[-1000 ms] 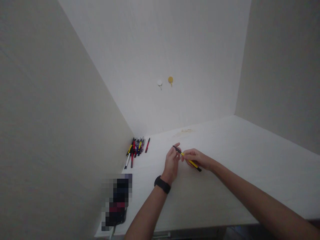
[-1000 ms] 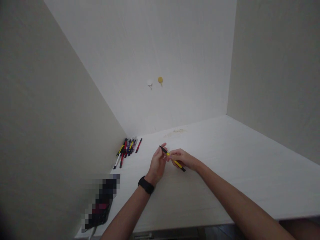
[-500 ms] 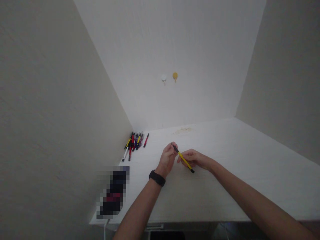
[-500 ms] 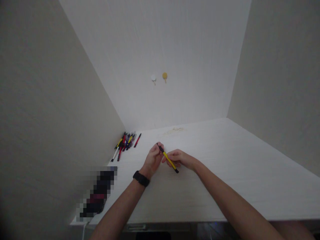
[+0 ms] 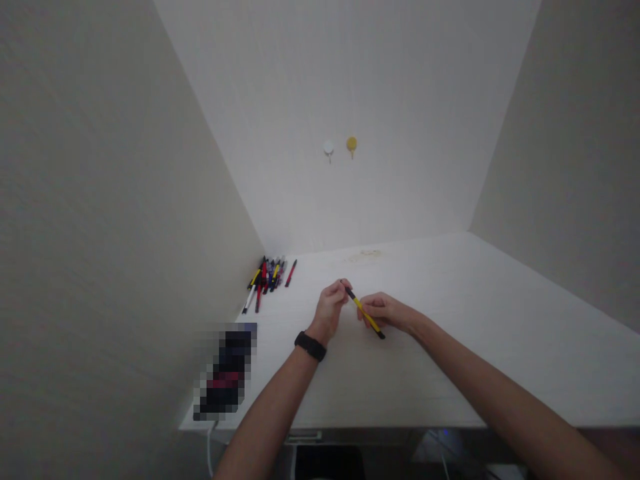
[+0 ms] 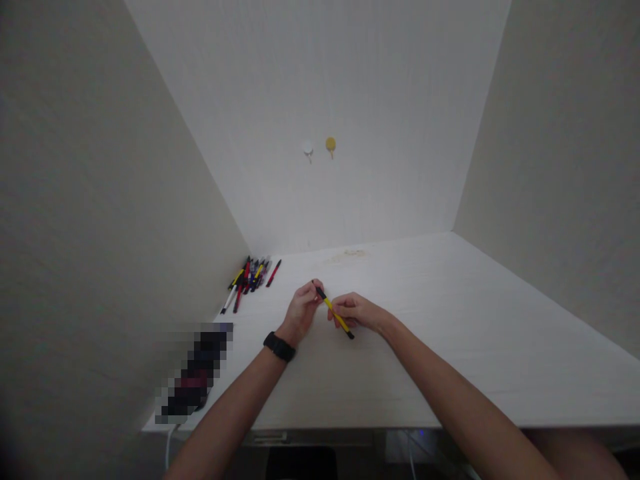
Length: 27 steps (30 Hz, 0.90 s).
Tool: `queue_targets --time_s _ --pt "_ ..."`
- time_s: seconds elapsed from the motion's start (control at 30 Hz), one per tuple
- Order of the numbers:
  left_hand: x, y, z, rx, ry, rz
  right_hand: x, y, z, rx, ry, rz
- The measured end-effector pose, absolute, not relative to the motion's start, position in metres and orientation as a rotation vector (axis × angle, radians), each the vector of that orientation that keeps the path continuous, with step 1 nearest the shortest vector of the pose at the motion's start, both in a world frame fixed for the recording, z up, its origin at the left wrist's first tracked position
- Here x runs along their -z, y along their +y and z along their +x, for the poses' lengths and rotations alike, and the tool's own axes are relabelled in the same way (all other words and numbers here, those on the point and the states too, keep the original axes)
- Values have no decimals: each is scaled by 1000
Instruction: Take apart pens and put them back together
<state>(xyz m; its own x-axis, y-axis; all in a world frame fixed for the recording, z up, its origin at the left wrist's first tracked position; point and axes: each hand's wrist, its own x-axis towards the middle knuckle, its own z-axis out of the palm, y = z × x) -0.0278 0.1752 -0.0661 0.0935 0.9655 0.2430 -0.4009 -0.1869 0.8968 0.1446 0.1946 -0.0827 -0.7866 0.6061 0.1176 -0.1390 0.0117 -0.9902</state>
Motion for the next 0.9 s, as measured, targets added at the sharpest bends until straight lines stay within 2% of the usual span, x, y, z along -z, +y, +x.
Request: queue_targets --time_s 0.4,0.9 --pt "74 177 -25 -1484 803 1199 82 190 141 -1725 -1696 -601" --pt "73 179 -24 -1510 791 1087 77 190 143 -1774 -1809 -523"
